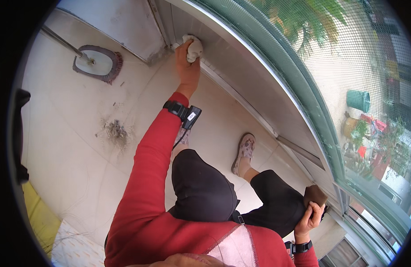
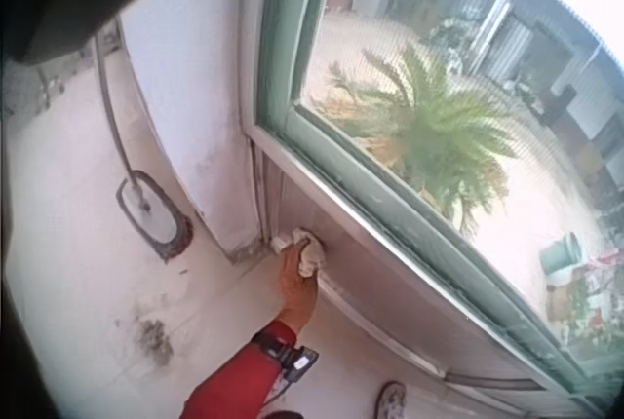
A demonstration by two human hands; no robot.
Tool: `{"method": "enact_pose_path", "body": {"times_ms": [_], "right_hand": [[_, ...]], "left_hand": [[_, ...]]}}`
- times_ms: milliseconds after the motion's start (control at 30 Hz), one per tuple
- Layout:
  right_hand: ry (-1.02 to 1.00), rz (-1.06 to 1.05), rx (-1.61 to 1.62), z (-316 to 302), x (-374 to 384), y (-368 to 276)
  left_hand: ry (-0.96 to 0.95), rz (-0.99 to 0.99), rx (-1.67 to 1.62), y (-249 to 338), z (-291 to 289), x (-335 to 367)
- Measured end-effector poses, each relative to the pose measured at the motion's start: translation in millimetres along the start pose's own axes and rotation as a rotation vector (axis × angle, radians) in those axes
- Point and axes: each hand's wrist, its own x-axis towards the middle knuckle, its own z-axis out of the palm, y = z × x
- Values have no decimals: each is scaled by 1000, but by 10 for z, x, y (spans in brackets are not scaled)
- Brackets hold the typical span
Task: The person sits on a small stool and wipes the interior window frame using a brown cloth and a white cloth. They alternate between the two cloths to clean different sections of the frame.
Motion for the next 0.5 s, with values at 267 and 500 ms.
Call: {"method": "enact_pose_path", "body": {"times_ms": [267,500], "right_hand": [[-19,-5,-13,53,195,-102],[-47,5,-6,62,200,-173]], "left_hand": [[-4,-18,46,15,93,64],[-358,-457,427,-809,87,-81]]}}
